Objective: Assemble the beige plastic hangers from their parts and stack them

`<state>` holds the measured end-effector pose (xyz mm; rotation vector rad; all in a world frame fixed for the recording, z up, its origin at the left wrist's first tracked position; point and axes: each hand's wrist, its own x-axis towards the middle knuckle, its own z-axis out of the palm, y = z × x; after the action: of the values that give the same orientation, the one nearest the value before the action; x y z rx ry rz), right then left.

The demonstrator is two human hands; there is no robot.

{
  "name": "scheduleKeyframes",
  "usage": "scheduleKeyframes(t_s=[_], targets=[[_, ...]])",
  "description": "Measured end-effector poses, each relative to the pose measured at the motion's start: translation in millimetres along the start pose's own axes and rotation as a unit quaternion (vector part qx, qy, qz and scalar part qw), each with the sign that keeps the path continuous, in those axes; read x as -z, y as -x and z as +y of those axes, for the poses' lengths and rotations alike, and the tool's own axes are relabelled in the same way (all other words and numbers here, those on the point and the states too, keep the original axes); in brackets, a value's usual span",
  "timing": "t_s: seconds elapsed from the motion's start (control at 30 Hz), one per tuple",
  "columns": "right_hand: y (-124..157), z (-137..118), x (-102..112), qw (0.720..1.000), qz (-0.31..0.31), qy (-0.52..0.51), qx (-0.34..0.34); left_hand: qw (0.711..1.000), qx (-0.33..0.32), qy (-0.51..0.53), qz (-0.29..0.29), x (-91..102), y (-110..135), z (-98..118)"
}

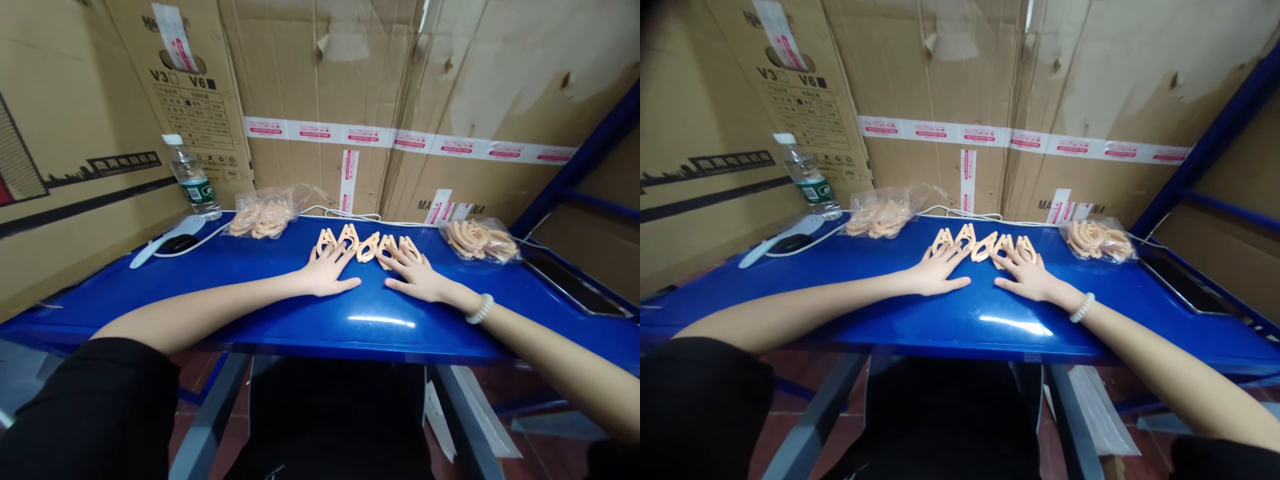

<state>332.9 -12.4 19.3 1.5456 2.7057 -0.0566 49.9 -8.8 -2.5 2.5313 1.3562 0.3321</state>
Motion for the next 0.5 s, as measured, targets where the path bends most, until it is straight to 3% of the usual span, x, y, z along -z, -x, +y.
scheduleKeyframes(t_s=[0.13,0.27,0.5], targets=[[-44,1,-3,1.0,0.006,-0.007,-0.01,0.998,0.028,-0.056,-0.025,10.0,-24,-33],[-79,6,-5,1.0,0.015,-0.015,-0.023,0.998,0.004,-0.061,-0.007,18.6,-45,-64],[-89,10,-9,0.999,0.037,-0.016,-0.02,0.998,-0.016,-0.056,0.036,16.1,-49,-74]])
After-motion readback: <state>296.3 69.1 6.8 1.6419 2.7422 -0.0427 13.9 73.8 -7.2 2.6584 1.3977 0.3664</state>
